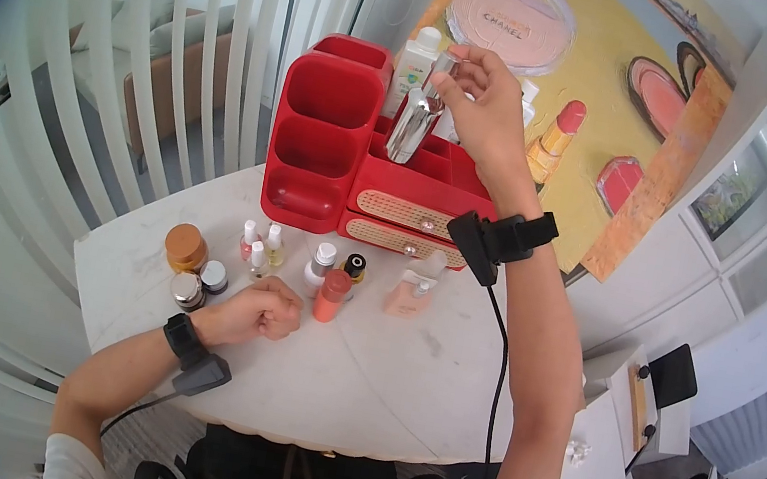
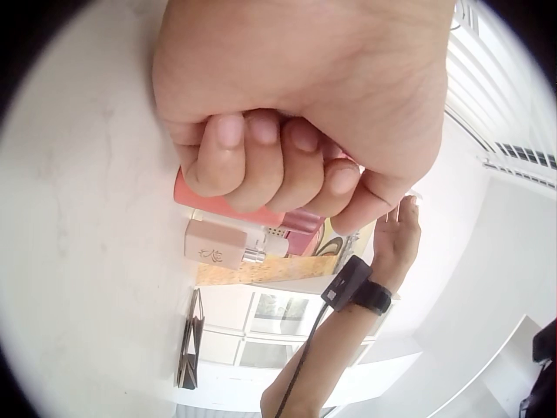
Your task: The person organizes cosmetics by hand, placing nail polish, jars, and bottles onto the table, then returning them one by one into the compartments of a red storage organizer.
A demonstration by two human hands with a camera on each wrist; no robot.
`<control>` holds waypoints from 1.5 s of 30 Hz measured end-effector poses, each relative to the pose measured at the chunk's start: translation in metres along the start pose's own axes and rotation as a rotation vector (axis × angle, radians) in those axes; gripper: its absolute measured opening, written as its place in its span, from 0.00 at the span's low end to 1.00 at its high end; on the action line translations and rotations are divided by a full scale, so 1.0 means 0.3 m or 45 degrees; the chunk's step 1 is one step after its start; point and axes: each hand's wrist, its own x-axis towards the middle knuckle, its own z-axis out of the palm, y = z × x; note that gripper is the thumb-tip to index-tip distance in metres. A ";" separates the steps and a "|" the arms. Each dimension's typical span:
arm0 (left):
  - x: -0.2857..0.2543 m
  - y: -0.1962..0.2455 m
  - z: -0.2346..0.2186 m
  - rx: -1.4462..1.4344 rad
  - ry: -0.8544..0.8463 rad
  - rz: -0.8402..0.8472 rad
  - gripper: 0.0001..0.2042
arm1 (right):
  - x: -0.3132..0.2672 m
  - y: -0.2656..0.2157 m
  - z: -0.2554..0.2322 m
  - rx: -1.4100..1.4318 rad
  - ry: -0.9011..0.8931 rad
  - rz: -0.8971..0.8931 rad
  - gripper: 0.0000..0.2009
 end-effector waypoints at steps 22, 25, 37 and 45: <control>0.006 0.007 0.005 0.027 -0.008 -0.012 0.20 | -0.037 0.056 0.066 -0.020 -0.083 0.103 0.19; 0.008 0.003 0.001 0.031 -0.024 -0.020 0.20 | -0.038 0.046 0.074 0.026 -0.063 0.132 0.20; 0.004 0.001 0.002 0.024 -0.002 -0.030 0.19 | -0.126 -0.020 0.022 -0.439 0.184 -0.233 0.17; 0.002 0.001 0.000 -0.002 -0.007 -0.050 0.16 | -0.444 -0.102 0.091 -0.617 -0.740 -0.021 0.09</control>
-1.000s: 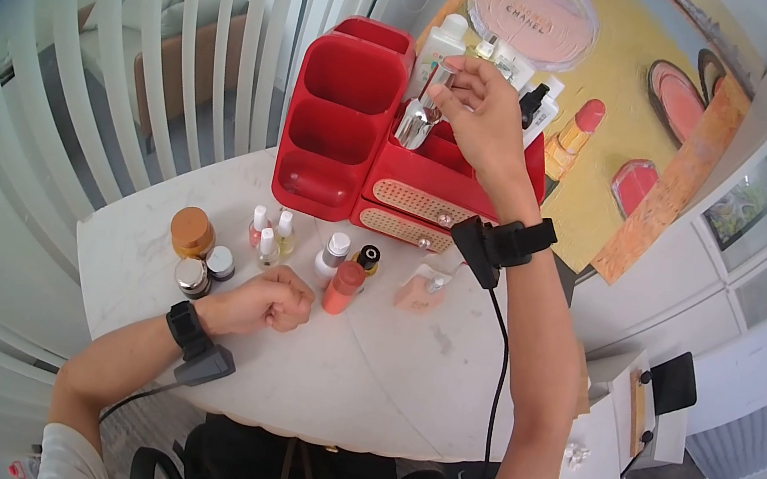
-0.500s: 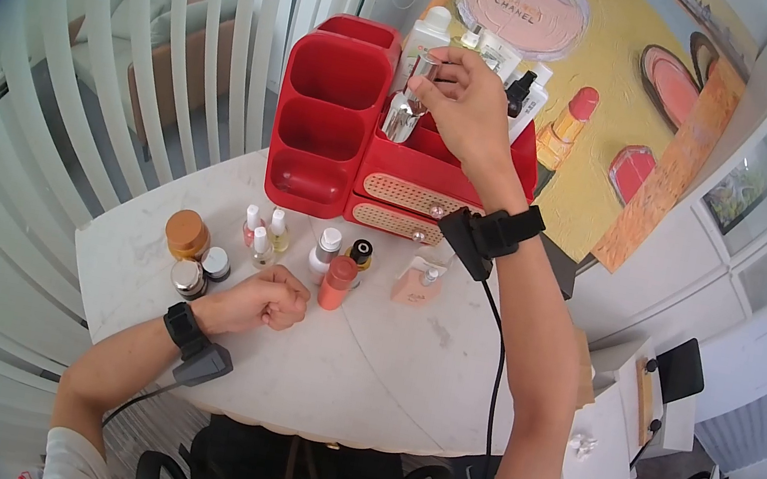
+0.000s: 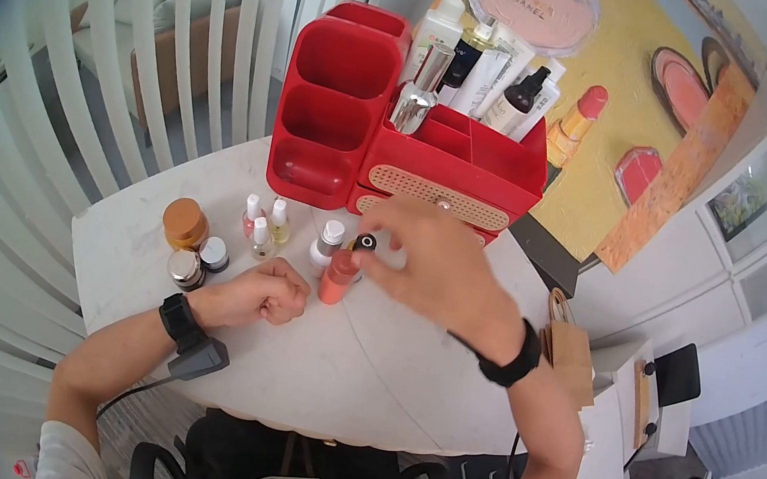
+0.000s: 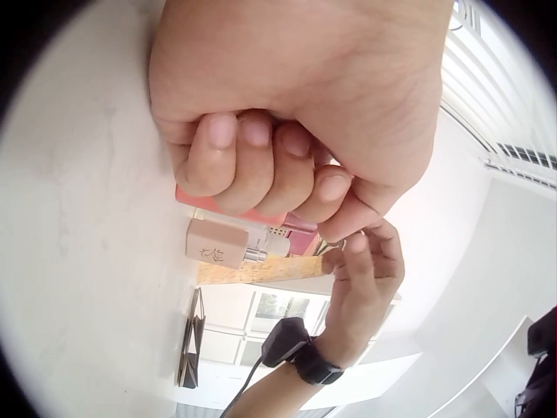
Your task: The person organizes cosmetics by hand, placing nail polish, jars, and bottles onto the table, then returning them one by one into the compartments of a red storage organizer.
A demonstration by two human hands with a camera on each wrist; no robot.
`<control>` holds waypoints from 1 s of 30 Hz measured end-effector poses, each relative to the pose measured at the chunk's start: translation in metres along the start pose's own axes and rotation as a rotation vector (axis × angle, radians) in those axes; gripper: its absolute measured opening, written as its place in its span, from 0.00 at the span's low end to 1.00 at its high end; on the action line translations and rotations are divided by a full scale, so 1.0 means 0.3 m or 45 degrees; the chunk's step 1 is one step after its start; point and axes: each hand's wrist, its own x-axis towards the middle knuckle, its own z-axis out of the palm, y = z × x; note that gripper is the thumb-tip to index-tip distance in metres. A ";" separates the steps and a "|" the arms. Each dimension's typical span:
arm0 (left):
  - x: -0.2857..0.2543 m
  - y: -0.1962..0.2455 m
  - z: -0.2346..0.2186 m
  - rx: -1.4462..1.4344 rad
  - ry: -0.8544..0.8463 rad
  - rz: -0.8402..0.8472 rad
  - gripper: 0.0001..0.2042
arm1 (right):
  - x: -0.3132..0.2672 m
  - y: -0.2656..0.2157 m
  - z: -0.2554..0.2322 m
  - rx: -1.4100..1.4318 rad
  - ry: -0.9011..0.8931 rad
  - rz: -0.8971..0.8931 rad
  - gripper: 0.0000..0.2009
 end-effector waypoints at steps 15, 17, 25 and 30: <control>0.002 0.000 0.004 0.054 0.027 0.006 0.16 | -0.007 0.031 0.120 0.043 -0.075 -0.157 0.09; 0.001 -0.003 0.001 0.038 0.015 0.009 0.16 | -0.006 0.034 0.125 0.066 -0.074 -0.155 0.09; 0.001 0.009 0.012 0.082 0.037 0.002 0.16 | -0.008 0.047 0.128 0.112 -0.075 -0.150 0.10; 0.005 0.004 0.006 0.060 0.022 -0.010 0.17 | -0.009 0.048 0.131 0.100 -0.072 -0.148 0.11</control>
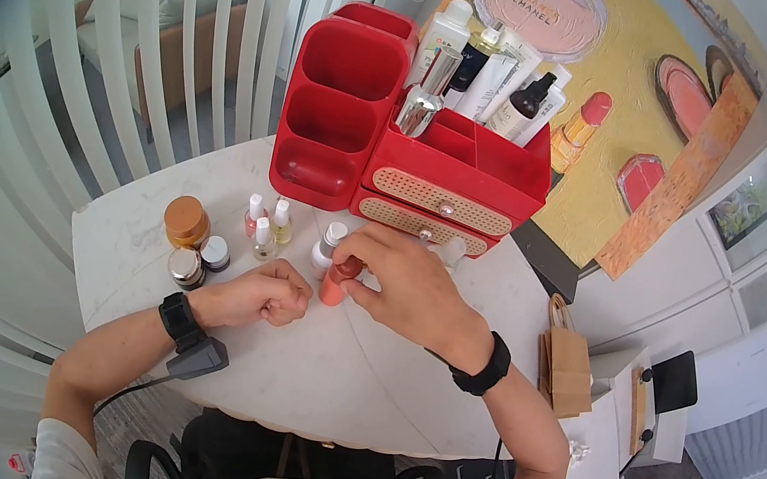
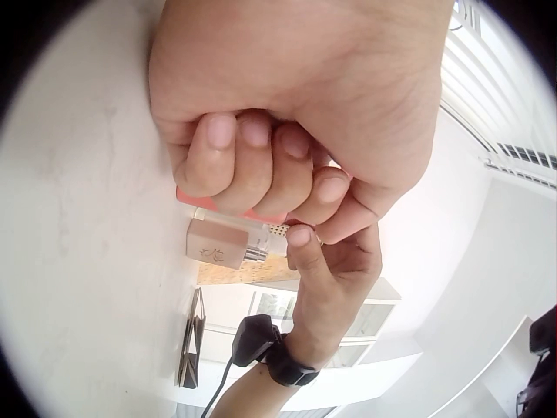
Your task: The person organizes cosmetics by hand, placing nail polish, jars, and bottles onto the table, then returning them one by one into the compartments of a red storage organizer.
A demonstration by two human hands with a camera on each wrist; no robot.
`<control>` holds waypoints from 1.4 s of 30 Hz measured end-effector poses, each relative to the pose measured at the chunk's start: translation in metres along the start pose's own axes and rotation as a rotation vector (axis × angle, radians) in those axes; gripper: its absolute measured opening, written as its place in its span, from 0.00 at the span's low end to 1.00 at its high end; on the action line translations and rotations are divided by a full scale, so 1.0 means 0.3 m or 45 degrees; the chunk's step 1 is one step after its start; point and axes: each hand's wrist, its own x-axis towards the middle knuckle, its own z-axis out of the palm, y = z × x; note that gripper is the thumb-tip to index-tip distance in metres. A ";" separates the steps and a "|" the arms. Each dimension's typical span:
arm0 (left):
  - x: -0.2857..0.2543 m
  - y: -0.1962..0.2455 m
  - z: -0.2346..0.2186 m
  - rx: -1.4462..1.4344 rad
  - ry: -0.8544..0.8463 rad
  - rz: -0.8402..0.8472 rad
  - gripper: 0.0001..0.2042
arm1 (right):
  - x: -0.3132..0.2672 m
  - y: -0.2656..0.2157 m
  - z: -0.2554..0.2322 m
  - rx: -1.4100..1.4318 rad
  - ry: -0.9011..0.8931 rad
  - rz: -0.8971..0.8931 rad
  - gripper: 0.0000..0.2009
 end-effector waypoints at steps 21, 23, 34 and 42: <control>-0.002 -0.010 0.014 -0.045 0.052 0.093 0.14 | 0.357 -0.263 0.092 -0.110 -0.195 -0.359 0.09; -0.018 -0.014 0.001 -0.033 0.071 0.098 0.14 | 0.394 -0.296 0.148 -0.163 -0.314 -0.340 0.10; -0.036 -0.063 -0.003 0.041 0.148 0.222 0.11 | 0.458 -0.329 0.323 -0.296 -0.380 -0.252 0.11; -0.047 -0.122 0.024 0.170 0.187 0.267 0.10 | 0.449 -0.345 0.369 -0.369 -0.361 -0.333 0.12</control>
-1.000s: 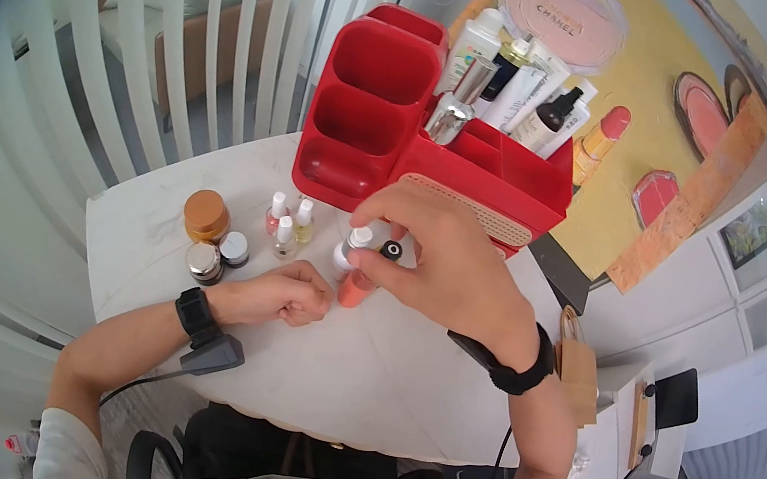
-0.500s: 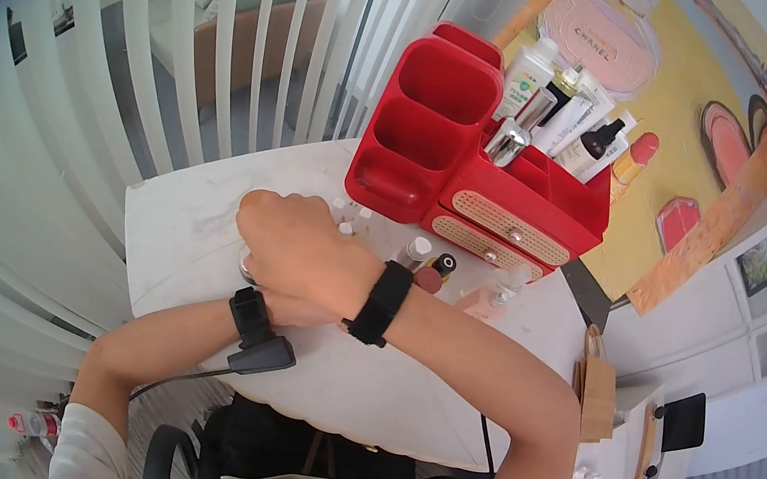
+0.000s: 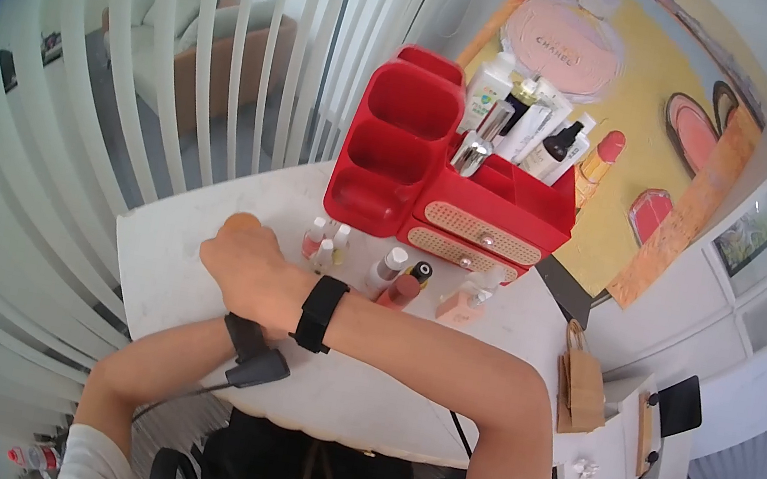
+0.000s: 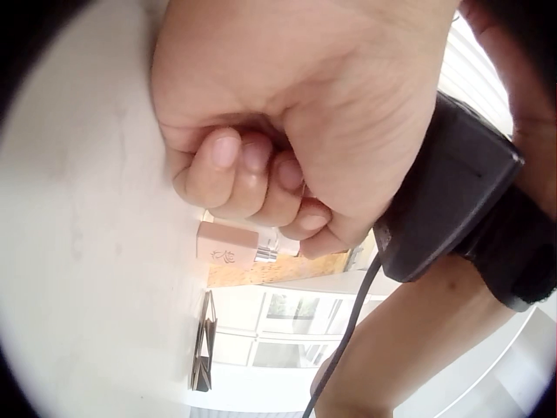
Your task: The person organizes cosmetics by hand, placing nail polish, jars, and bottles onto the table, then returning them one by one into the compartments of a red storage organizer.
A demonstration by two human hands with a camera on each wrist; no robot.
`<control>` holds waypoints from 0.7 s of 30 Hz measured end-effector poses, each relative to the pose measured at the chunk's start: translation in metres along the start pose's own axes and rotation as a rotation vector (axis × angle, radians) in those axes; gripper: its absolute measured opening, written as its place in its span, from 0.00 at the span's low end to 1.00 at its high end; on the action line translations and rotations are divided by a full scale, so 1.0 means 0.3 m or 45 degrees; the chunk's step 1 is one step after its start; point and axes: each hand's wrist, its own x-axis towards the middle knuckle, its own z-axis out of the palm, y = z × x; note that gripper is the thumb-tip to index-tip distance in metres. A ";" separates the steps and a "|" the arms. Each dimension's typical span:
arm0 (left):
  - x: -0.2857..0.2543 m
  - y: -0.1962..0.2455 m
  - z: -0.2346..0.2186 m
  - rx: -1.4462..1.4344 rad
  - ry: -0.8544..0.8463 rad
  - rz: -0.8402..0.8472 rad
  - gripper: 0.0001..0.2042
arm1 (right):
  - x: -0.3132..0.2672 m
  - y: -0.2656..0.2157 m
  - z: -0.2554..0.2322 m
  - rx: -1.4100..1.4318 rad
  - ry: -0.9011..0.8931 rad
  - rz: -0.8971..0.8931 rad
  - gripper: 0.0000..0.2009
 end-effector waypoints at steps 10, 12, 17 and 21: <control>0.089 0.078 -0.022 0.007 -0.167 -0.296 0.10 | -0.266 0.105 -0.468 0.507 0.350 0.176 0.15; 0.084 0.106 0.000 0.022 -0.118 -0.345 0.10 | -0.383 0.166 -0.534 0.419 0.417 0.354 0.16; 0.085 0.113 0.002 0.056 -0.135 -0.332 0.13 | -0.612 0.351 -0.601 0.308 0.698 0.824 0.16; 0.083 0.130 0.006 0.035 -0.134 -0.368 0.14 | -0.655 0.506 -0.569 0.188 0.823 0.813 0.16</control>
